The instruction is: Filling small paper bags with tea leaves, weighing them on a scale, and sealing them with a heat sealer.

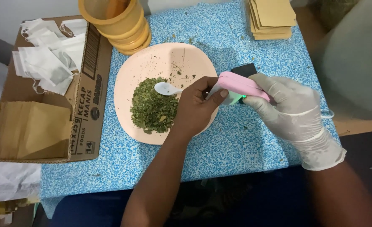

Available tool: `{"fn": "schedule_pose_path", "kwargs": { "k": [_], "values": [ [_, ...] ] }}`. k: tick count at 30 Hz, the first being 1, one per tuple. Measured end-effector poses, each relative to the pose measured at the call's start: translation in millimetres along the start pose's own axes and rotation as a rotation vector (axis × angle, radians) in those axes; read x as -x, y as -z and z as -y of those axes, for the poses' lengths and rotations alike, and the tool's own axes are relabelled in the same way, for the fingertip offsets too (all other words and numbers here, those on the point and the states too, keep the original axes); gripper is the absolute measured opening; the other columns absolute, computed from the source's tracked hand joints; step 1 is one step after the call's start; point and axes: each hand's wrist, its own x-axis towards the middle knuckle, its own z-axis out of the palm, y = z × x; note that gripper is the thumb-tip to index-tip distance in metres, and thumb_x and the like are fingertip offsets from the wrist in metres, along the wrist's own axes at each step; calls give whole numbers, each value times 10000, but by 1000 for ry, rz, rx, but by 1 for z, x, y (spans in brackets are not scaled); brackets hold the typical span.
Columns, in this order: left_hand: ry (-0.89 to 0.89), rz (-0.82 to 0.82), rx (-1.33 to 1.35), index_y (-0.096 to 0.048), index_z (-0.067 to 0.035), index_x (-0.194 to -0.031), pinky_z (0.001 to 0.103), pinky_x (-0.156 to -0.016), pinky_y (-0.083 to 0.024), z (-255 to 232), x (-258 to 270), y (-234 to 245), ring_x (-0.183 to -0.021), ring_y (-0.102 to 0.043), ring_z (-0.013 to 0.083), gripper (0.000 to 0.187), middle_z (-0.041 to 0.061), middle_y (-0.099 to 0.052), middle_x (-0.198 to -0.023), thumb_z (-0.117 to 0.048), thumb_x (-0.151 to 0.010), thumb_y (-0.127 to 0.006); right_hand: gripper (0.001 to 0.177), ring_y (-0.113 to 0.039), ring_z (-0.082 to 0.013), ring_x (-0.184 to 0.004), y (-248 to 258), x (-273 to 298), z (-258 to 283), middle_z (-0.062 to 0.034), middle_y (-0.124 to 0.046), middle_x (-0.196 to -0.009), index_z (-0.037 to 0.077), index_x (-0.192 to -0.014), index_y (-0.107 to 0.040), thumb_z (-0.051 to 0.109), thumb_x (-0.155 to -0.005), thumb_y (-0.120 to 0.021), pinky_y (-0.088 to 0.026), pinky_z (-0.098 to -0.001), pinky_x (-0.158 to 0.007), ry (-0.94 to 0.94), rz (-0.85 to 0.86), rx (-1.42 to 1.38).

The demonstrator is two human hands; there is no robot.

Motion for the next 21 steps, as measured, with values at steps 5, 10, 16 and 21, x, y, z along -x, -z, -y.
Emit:
{"fn": "schedule_pose_path", "kwargs": {
  "k": [5,10,16,21],
  "values": [
    [-125,-28,36,-627,-84,-1197,330,-820,-595,-1,0,2,-1005,-675,213,296,88,-702,-1099,-132,-910,-678,494,-630,-232,-734,-4,0,-4,-61,-697,-880,66,-1237,-750,475,-1035,-559,-474,-357,-578,15,-4,49],
    [-153,-168,36,-652,-130,-1167,286,-625,-528,-9,-2,14,-852,-592,151,276,42,-672,-1078,-48,-908,-605,406,-628,-226,-731,-4,-3,-3,-69,-708,-905,57,-1232,-743,391,-1023,-642,-469,-357,-583,1,-4,5],
    [-213,-400,78,-657,-136,-1051,360,-890,-563,-43,1,41,-1024,-639,183,189,15,-687,-1030,-24,-917,-582,366,-694,-263,-805,-11,-2,-5,-97,-762,-981,69,-1254,-749,309,-977,-751,-525,-375,-628,-14,-20,5],
    [-266,-459,-57,-662,-134,-1078,273,-755,-523,-55,-2,74,-872,-603,111,142,-1,-683,-974,-116,-955,-594,334,-683,-245,-789,-11,-4,-3,-58,-751,-947,98,-1241,-750,326,-998,-720,-505,-368,-607,-13,-15,16]
  ]
}}
